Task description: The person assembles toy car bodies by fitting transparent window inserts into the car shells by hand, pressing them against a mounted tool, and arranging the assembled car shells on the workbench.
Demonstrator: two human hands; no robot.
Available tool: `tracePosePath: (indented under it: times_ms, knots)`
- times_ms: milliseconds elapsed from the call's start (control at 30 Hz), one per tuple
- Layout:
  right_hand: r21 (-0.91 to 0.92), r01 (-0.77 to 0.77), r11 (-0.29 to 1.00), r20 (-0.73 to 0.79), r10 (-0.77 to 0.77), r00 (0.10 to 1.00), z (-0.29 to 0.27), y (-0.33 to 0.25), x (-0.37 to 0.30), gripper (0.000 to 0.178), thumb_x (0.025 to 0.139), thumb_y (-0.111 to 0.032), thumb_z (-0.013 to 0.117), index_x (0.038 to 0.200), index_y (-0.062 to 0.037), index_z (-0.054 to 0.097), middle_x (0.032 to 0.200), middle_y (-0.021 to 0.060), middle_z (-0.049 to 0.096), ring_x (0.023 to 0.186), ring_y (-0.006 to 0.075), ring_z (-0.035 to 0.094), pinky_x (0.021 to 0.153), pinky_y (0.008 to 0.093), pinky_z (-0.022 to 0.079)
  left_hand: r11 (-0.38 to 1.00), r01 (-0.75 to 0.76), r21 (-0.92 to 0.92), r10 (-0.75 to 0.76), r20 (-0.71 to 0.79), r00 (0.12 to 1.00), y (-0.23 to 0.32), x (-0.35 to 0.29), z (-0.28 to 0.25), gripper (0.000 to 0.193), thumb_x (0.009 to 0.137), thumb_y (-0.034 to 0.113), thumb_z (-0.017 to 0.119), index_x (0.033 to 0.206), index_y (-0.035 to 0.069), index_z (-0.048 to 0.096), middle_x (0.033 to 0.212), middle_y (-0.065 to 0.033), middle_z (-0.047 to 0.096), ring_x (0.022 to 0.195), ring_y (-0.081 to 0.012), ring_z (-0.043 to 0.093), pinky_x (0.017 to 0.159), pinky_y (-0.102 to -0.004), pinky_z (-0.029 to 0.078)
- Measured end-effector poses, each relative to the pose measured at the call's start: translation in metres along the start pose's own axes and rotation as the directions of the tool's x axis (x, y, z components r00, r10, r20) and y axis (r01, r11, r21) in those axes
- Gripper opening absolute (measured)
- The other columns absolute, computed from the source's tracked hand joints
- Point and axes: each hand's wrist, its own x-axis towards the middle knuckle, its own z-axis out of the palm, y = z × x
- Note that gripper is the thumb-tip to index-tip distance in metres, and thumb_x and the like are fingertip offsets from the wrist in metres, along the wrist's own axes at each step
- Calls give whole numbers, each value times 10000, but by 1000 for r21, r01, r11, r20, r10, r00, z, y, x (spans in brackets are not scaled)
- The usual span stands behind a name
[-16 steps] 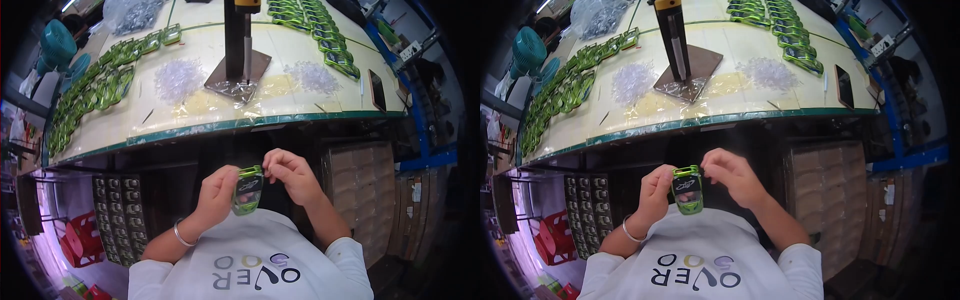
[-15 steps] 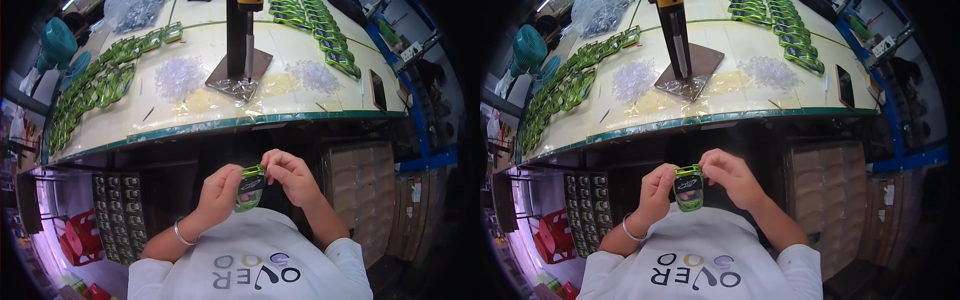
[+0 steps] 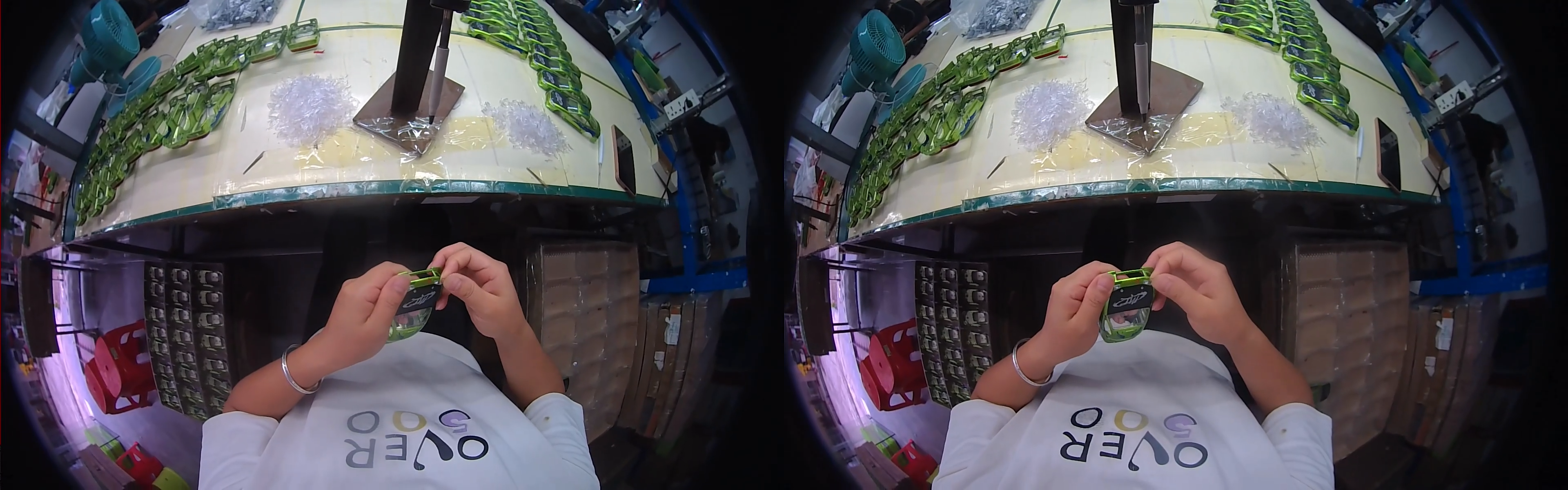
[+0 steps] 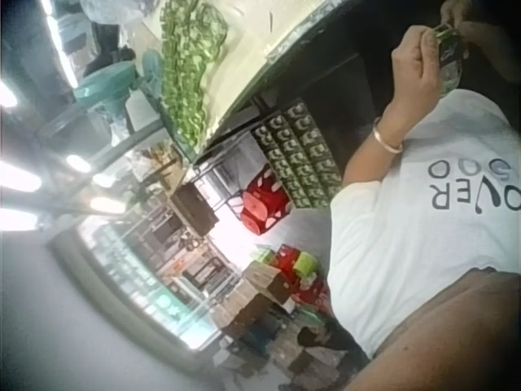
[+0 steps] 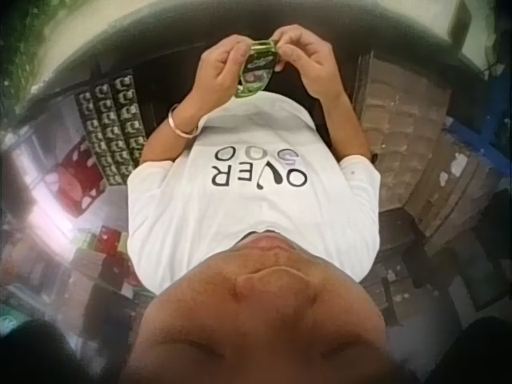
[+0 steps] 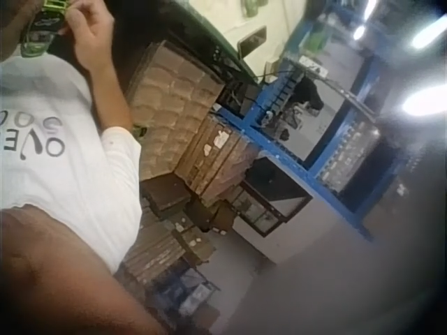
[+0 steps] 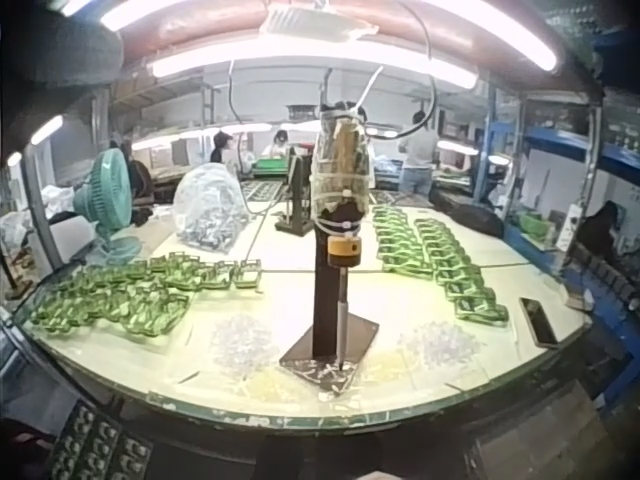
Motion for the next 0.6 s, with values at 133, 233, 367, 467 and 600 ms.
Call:
tracePosePath:
  times_ms: [133,233,367,467,600]
  knots:
    - [-82,20,996,-47,-24,999,5,-4,-1,96,802,-72,519,793,21,496,938,114,464,697,123,523,593,222,468,998,-32,49,31,17,999,1,0,-1,252,890,183,395,849,-19,541,696,-42,559,618,-67,496,550,-192,402]
    - [-127,27,992,-15,-29,999,3,-5,0,97,795,-70,530,790,20,496,923,116,469,692,126,527,595,224,471,999,-20,47,19,32,999,3,0,-1,248,888,177,395,849,-21,539,690,-44,560,608,-71,498,546,-194,402]
    - [107,-86,991,63,80,995,-5,-4,4,54,808,-37,505,812,17,500,934,89,472,729,119,515,629,227,455,999,-45,29,44,41,998,4,0,-1,251,888,180,395,850,-23,538,693,-48,562,612,-73,499,547,-195,402]
    - [169,-111,979,61,102,993,-3,1,3,61,805,-43,515,811,16,502,920,84,477,735,122,516,632,227,454,995,-79,59,79,11,997,-1,1,-1,263,891,193,392,848,-22,538,694,-44,558,613,-68,494,548,-194,400]
    - [104,-95,990,13,95,995,1,4,2,96,784,-67,547,785,22,511,904,113,494,696,128,523,584,223,473,998,-53,14,54,-3,999,-5,0,-1,270,895,199,387,847,-19,539,699,-35,551,615,-63,489,549,-189,397]
